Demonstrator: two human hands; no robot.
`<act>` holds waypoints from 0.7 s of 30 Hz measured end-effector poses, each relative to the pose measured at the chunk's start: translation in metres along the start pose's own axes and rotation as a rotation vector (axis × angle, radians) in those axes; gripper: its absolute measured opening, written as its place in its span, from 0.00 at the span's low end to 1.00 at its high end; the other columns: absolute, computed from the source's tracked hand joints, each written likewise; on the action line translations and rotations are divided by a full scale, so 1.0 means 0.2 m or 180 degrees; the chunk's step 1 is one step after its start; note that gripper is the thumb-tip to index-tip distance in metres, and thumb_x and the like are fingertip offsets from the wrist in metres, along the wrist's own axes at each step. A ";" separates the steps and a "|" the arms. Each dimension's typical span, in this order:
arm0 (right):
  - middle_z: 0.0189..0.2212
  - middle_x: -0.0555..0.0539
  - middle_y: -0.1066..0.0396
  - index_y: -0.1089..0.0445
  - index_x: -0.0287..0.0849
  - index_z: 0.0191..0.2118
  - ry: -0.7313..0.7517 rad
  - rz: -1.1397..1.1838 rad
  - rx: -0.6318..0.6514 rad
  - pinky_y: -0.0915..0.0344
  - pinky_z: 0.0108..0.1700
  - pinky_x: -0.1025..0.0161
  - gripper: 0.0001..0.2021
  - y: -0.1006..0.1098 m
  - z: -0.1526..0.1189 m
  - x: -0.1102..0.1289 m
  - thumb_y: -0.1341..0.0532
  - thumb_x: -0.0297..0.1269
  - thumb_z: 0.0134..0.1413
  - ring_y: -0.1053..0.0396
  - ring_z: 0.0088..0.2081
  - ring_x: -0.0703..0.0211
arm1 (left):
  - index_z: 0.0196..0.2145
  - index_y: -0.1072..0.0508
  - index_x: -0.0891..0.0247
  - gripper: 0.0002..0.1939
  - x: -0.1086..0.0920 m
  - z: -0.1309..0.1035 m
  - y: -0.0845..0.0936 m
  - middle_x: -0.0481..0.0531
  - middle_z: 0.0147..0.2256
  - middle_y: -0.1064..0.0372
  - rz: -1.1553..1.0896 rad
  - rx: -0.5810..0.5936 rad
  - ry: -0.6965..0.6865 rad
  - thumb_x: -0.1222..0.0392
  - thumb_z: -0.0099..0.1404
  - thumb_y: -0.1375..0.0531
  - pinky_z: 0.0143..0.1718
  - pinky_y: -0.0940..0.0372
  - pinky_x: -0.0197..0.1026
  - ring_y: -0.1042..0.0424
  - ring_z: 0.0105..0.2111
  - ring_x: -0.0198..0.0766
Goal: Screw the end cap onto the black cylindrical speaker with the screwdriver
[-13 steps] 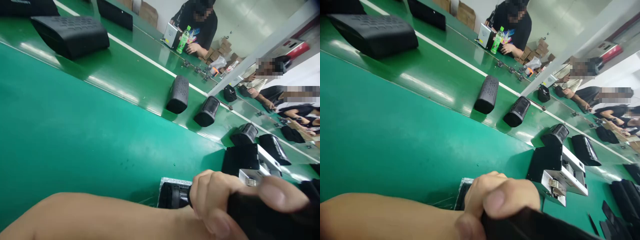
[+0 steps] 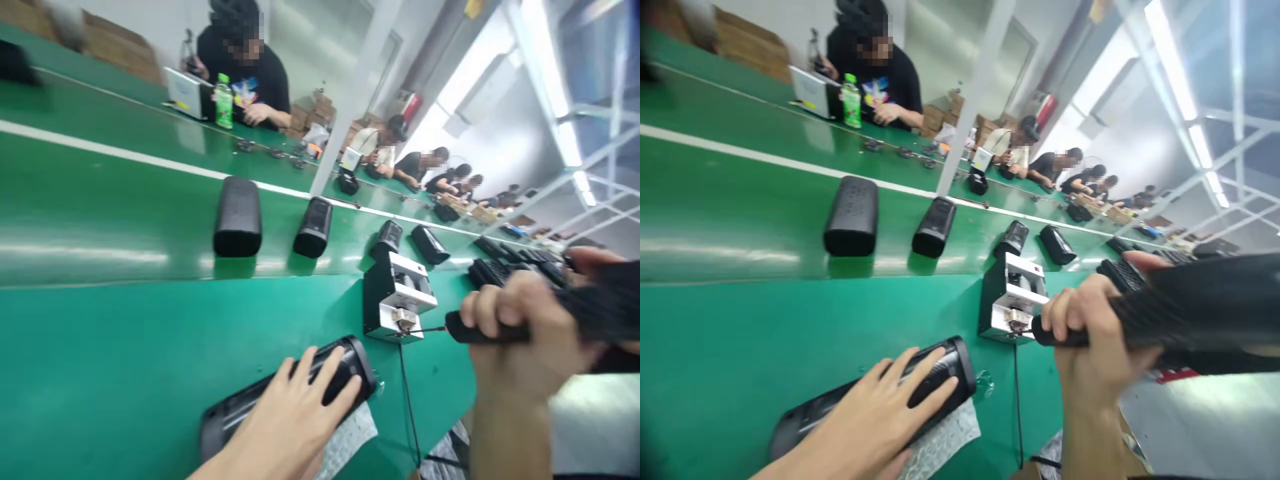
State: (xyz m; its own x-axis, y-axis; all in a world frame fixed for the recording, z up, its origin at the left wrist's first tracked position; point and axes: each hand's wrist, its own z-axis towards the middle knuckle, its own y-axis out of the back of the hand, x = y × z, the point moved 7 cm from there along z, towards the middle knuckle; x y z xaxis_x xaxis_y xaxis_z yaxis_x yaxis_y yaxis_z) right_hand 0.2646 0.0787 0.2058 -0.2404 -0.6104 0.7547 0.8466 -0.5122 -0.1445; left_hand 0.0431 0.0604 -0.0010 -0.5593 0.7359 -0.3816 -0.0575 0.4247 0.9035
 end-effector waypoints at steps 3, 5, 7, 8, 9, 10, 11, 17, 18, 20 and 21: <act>0.21 0.65 0.34 0.28 0.49 0.58 0.0127 -0.0215 -0.0264 0.33 0.19 0.65 0.27 0.16 0.09 -0.14 0.21 0.34 0.56 0.40 0.15 0.62 | 0.89 0.40 0.37 0.60 0.12 0.00 0.00 0.61 0.89 0.50 0.0261 -0.0289 0.0087 0.73 0.67 0.32 0.73 0.26 0.85 0.37 0.83 0.84; 0.20 0.65 0.33 0.29 0.49 0.57 0.0158 -0.0253 -0.0278 0.32 0.19 0.65 0.26 0.22 0.12 -0.25 0.19 0.38 0.57 0.39 0.15 0.62 | 0.88 0.40 0.32 0.58 0.18 0.01 -0.06 0.55 0.89 0.48 0.0366 -0.0550 -0.0020 0.69 0.68 0.31 0.73 0.23 0.82 0.33 0.82 0.79; 0.21 0.65 0.34 0.29 0.49 0.55 0.0161 -0.0235 -0.0278 0.33 0.20 0.66 0.25 0.24 0.14 -0.33 0.19 0.40 0.59 0.40 0.15 0.62 | 0.89 0.43 0.30 0.58 0.23 0.02 -0.14 0.53 0.88 0.44 0.0502 -0.0915 -0.0193 0.62 0.69 0.28 0.68 0.18 0.78 0.27 0.78 0.77; 0.21 0.65 0.34 0.30 0.50 0.54 0.0133 -0.0220 -0.0251 0.33 0.20 0.66 0.25 0.24 0.15 -0.36 0.19 0.40 0.59 0.39 0.15 0.63 | 0.90 0.46 0.31 0.59 0.25 0.02 -0.16 0.53 0.87 0.42 0.0580 -0.1169 -0.0293 0.58 0.69 0.28 0.64 0.15 0.77 0.24 0.76 0.78; 0.21 0.65 0.34 0.31 0.50 0.52 0.0084 -0.0202 -0.0214 0.33 0.21 0.66 0.24 0.24 0.15 -0.39 0.19 0.40 0.58 0.39 0.15 0.63 | 0.91 0.49 0.32 0.61 0.26 0.01 -0.17 0.53 0.86 0.40 0.0656 -0.1438 -0.0369 0.55 0.69 0.27 0.60 0.13 0.76 0.22 0.74 0.78; 0.21 0.65 0.35 0.31 0.50 0.51 0.0019 -0.0180 -0.0170 0.33 0.21 0.67 0.24 0.23 0.16 -0.42 0.19 0.39 0.58 0.39 0.15 0.64 | 0.91 0.51 0.34 0.62 0.28 -0.01 -0.17 0.53 0.85 0.39 0.0720 -0.1654 -0.0432 0.53 0.69 0.28 0.56 0.11 0.74 0.20 0.71 0.78; 0.20 0.66 0.36 0.31 0.50 0.51 -0.0059 -0.0154 -0.0114 0.34 0.21 0.67 0.23 0.22 0.16 -0.44 0.19 0.39 0.58 0.39 0.15 0.64 | 0.92 0.53 0.36 0.62 0.29 -0.02 -0.17 0.53 0.85 0.38 0.0773 -0.1804 -0.0477 0.53 0.69 0.28 0.55 0.10 0.72 0.18 0.70 0.77; 0.20 0.64 0.37 0.29 0.50 0.46 -0.0536 0.0011 0.0244 0.36 0.19 0.69 0.20 0.22 0.04 -0.41 0.19 0.36 0.59 0.43 0.14 0.66 | 0.92 0.50 0.39 0.56 0.23 -0.07 -0.05 0.51 0.83 0.35 0.0922 -0.1811 -0.0555 0.52 0.76 0.29 0.55 0.09 0.64 0.15 0.68 0.69; 0.21 0.64 0.37 0.29 0.50 0.45 -0.0580 0.0058 0.0277 0.36 0.19 0.69 0.18 0.23 -0.01 -0.35 0.19 0.35 0.61 0.43 0.14 0.67 | 0.92 0.49 0.40 0.56 0.22 -0.07 -0.03 0.51 0.84 0.36 0.0946 -0.1778 -0.0535 0.52 0.76 0.28 0.54 0.09 0.65 0.15 0.68 0.70; 0.21 0.64 0.39 0.28 0.50 0.44 -0.0598 0.0150 0.0292 0.37 0.19 0.70 0.15 0.25 -0.10 -0.22 0.21 0.33 0.64 0.46 0.14 0.69 | 0.91 0.47 0.40 0.56 0.19 -0.07 -0.01 0.51 0.85 0.41 0.0964 -0.1647 -0.0506 0.51 0.75 0.27 0.54 0.09 0.67 0.16 0.69 0.73; 0.21 0.64 0.40 0.27 0.51 0.44 -0.0551 0.0186 0.0279 0.38 0.19 0.70 0.14 0.26 -0.14 -0.15 0.22 0.32 0.65 0.47 0.13 0.69 | 0.91 0.46 0.41 0.56 0.19 -0.07 -0.01 0.51 0.86 0.43 0.0964 -0.1595 -0.0490 0.50 0.75 0.26 0.55 0.09 0.68 0.17 0.70 0.73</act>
State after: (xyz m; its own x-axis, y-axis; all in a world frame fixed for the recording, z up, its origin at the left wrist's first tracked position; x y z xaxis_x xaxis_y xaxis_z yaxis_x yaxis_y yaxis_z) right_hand 0.3035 0.0529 0.1583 -0.1109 -0.5207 0.8465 0.8967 -0.4197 -0.1407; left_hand 0.0110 0.0801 -0.0145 -0.4877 0.8690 -0.0831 -0.3179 -0.0882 0.9440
